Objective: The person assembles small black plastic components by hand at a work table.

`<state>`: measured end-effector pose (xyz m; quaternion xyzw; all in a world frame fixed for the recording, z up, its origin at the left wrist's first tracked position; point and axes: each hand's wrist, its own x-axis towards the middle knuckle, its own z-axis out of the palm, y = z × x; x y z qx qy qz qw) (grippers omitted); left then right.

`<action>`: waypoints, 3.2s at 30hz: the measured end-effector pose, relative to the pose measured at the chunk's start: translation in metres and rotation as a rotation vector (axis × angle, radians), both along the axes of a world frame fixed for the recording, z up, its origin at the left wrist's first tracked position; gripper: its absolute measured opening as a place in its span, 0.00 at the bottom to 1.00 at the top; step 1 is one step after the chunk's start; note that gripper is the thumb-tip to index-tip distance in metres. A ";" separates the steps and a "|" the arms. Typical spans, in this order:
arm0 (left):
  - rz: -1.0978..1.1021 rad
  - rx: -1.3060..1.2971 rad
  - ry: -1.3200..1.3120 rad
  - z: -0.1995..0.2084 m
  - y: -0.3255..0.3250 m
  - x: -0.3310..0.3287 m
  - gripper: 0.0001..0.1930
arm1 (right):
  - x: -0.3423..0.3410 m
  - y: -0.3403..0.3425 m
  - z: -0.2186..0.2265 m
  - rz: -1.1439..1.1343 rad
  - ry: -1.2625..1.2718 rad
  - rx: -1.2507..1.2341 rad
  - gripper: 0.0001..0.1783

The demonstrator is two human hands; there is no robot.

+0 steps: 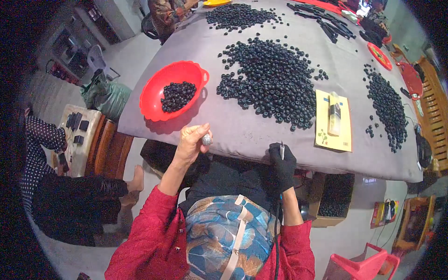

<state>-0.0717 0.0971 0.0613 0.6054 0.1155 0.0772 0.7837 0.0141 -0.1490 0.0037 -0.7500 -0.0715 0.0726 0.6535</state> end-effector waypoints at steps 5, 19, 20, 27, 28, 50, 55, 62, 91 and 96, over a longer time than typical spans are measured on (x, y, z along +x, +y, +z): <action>0.089 -0.196 -0.036 0.016 -0.033 0.002 0.16 | 0.000 -0.001 0.004 0.003 0.048 0.024 0.10; -0.109 0.009 0.041 0.005 -0.044 0.008 0.13 | 0.002 -0.002 0.007 0.102 -0.031 0.014 0.10; -0.120 0.011 0.039 0.006 -0.041 0.010 0.13 | -0.001 -0.001 0.010 0.048 -0.026 -0.018 0.09; -0.219 -0.055 0.057 0.011 -0.045 0.013 0.13 | -0.002 -0.004 0.015 0.089 -0.096 -0.060 0.11; -0.214 -0.054 0.055 0.013 -0.054 0.013 0.13 | -0.002 -0.004 0.016 0.092 -0.062 -0.050 0.11; -0.354 0.093 0.276 -0.005 -0.051 0.003 0.24 | 0.000 -0.007 0.013 0.133 -0.024 0.014 0.09; 0.057 -0.225 -0.074 0.024 -0.089 0.008 0.16 | 0.001 -0.008 0.005 0.127 -0.020 0.018 0.09; -0.447 -0.234 -0.079 -0.024 -0.043 0.005 0.18 | 0.003 -0.007 0.000 0.166 -0.158 -0.022 0.10; 0.045 -0.113 0.028 -0.001 -0.072 -0.008 0.19 | 0.001 -0.006 -0.002 0.129 0.018 0.101 0.09; 0.018 -0.242 0.002 -0.002 -0.071 -0.008 0.17 | -0.001 -0.004 0.006 0.114 0.021 0.070 0.09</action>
